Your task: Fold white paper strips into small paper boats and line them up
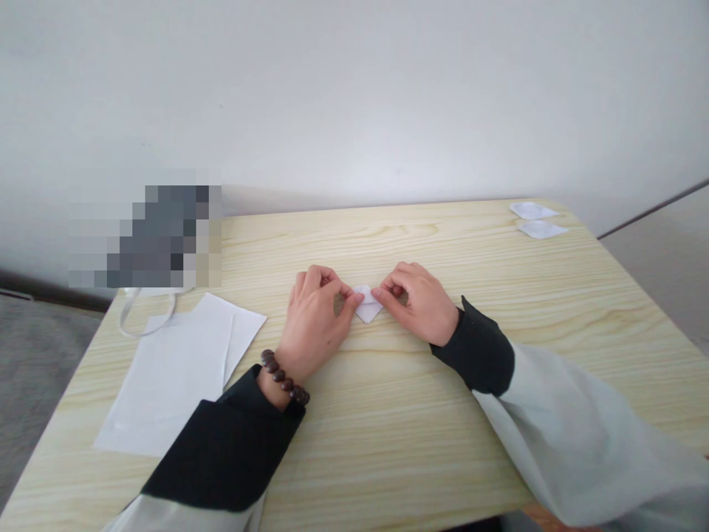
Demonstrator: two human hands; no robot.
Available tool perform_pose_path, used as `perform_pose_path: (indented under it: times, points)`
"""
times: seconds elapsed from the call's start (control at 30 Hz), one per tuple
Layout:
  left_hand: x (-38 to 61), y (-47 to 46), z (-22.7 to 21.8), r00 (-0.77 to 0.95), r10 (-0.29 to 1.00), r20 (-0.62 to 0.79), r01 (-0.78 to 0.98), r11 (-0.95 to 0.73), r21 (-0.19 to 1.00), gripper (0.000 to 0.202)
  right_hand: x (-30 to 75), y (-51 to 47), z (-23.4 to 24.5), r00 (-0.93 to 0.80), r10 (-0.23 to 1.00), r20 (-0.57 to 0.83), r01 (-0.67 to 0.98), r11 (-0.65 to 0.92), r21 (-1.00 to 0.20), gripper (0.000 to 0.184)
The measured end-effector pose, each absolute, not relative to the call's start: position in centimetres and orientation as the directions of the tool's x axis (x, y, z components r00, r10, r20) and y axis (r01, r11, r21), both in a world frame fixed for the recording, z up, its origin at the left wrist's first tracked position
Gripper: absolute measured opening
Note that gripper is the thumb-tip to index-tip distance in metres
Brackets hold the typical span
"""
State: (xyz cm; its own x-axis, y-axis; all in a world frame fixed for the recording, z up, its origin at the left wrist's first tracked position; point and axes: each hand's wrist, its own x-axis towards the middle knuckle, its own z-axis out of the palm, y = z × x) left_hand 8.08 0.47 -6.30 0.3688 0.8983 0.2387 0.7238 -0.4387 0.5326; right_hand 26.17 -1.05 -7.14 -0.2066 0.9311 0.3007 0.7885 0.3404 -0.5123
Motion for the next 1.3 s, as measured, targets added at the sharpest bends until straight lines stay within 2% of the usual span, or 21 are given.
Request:
perform_pose_path:
  times: [0.5,0.6,0.8,0.93,1.07,1.3]
  points:
    - [8.3,0.7,-5.9,0.374,0.909,0.183,0.748,-0.413,0.52,0.012,25.6,-0.7,-6.7,-0.169,0.961,0.219,0.832,0.258,-0.491,0.021]
    - [8.3,0.9,-5.8,0.389,0.906,0.166,0.746,-0.416,0.52,0.02,25.9,-0.7,-6.6,-0.167,0.966,0.199,0.81,0.249,-0.531,0.015]
    - [8.4,1.0,-5.7,0.387,0.914,0.121,0.772,-0.393,0.5,0.016,26.8,-0.6,-6.4,-0.24,0.961,0.138,0.741,0.273,-0.613,0.009]
    - [8.5,0.8,-5.8,0.383,0.91,0.157,0.762,-0.407,0.503,0.017,26.9,-0.8,-6.8,-0.24,0.947,0.216,0.718,0.322,-0.617,0.014]
    - [8.5,0.8,-5.8,0.388,0.902,0.189,0.707,-0.423,0.566,0.013,26.7,-1.1,-7.4,-0.254,0.907,0.335,0.725,0.408,-0.555,0.012]
    - [8.0,1.2,-5.5,0.39,0.916,0.091,0.488,-0.29,0.823,0.02,26.7,-1.2,-7.1,-0.3,0.887,0.351,0.698,0.455,-0.553,0.021]
